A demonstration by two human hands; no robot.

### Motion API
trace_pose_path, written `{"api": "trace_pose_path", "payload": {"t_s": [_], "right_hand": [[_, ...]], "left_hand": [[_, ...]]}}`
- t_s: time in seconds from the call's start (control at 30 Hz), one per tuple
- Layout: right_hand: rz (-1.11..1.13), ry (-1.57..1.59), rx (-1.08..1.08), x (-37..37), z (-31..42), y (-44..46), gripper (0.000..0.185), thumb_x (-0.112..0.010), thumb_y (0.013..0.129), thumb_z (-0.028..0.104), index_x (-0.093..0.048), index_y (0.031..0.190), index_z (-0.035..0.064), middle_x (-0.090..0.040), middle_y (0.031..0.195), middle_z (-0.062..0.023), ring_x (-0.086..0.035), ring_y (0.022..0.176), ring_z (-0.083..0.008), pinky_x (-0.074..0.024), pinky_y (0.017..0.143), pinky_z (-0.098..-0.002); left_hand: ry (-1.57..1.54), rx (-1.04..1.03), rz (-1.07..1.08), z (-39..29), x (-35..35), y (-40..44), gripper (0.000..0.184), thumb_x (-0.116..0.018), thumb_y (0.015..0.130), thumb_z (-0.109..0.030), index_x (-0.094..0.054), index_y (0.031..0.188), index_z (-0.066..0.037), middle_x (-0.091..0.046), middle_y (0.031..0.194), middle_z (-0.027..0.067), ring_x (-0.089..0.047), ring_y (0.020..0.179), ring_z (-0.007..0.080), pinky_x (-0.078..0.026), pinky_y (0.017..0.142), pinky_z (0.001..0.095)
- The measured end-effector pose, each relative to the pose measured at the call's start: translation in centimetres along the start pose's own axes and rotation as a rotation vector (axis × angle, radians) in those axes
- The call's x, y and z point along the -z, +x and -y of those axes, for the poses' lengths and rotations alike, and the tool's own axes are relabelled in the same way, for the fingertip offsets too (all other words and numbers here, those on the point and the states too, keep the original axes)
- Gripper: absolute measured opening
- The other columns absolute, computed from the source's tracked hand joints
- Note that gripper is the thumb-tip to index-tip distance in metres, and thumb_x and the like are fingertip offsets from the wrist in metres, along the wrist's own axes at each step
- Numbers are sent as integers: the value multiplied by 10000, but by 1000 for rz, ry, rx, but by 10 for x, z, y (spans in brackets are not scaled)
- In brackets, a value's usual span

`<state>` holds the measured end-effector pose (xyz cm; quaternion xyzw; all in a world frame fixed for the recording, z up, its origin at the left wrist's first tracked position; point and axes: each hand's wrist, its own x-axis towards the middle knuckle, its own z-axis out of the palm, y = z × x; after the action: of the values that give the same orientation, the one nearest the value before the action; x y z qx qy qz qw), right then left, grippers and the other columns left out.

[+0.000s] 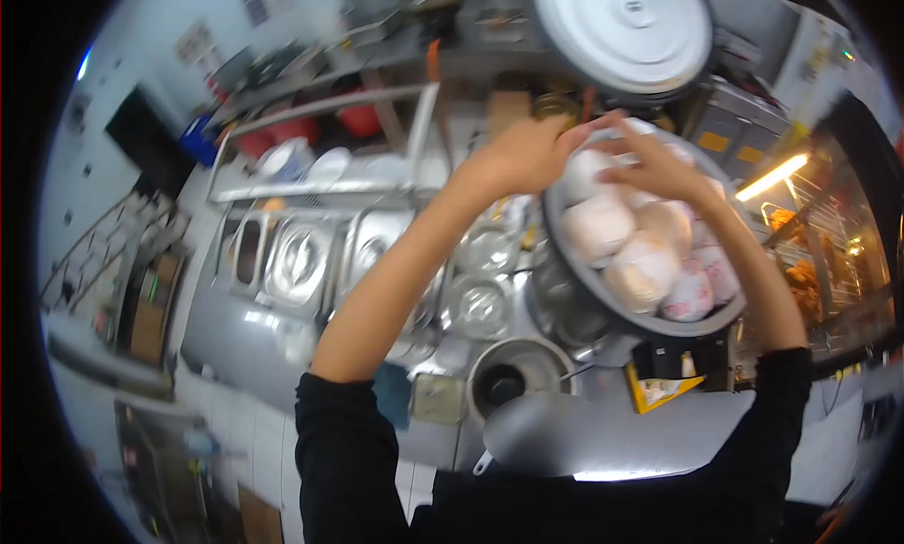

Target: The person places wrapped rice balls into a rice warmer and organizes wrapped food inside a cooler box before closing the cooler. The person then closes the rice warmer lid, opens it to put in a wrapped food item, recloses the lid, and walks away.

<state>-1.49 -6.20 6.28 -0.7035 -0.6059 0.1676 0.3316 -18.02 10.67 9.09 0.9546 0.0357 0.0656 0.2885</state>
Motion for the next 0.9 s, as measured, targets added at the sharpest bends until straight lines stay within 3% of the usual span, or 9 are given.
{"api": "trace_pose_path", "payload": {"t_s": [0.17,0.23,0.33,0.4,0.47,0.53,0.7,0.8,0.9], "right_hand": [[9,-30,-69,-8,6,1,624,-685,789,33,-397,1338,91,-495,1334,-96,-520,1241,-277,-508,887,-362],[13,28,-123,-14,18,3,604,-662,798,-2,-391,1331,83,-439,1385,-84,-511,1255,-250,-486,883,-308],[85,20,-70,-7,12,9,599,-633,818,-5,-365,1345,93,-473,1379,-103,-504,1253,-211,-462,893,-278],[139,157,-234,2,11,12,580,-611,855,21,-340,1361,101,-501,1366,-126,-500,1243,-187,-438,912,-270],[132,223,-333,4,7,14,560,-593,890,58,-318,1375,108,-524,1350,-146,-495,1234,-172,-417,931,-269],[68,214,-368,1,2,15,541,-579,925,106,-299,1388,113,-543,1332,-164,-489,1225,-166,-397,950,-273],[1,95,-315,-5,38,17,524,-569,951,165,-295,1395,109,-527,1342,-182,-457,1272,-208,-372,992,-314],[-60,69,-239,-4,45,13,519,-563,949,173,-303,1392,102,-526,1338,-190,-448,1299,-252,-383,1008,-356],[-129,-31,-211,-5,73,5,523,-573,936,161,-315,1388,107,-521,1340,-196,-461,1289,-259,-399,1006,-375]], "left_hand": [[-408,-21,-276,2,126,-219,400,-379,954,-232,-584,1229,-25,-680,1041,114,-634,702,96,-489,585,190],[-529,76,-1269,63,144,-314,426,-362,1011,-317,-591,1180,0,-586,785,-7,-488,613,66,-427,562,192],[-317,421,-2125,181,141,-435,246,-550,880,-307,-591,883,-65,-499,706,-15,-455,613,60,-351,528,220],[202,858,-1934,287,76,-508,291,-521,915,-327,-542,817,-54,-520,701,42,-490,609,165,-410,553,309],[119,1324,-1194,394,-17,-563,324,-572,901,-316,-590,994,-7,-638,905,137,-609,828,255,-489,760,386],[-37,1147,-806,368,-82,-522,586,-808,709,-360,-572,1123,-20,-561,1184,191,-603,971,317,-493,843,392],[-190,999,-731,328,-103,-497,941,-924,463,-385,-509,1284,-190,-52,1505,228,-353,1253,463,-419,987,479],[255,988,-663,293,-108,-463,891,-907,488,-376,-515,1280,-264,-100,1498,252,-250,1305,486,-379,1012,525],[575,1049,-802,301,-131,-448,692,-880,540,-315,-616,1160,-157,-301,1460,178,-312,1300,424,-367,1002,510]]}}
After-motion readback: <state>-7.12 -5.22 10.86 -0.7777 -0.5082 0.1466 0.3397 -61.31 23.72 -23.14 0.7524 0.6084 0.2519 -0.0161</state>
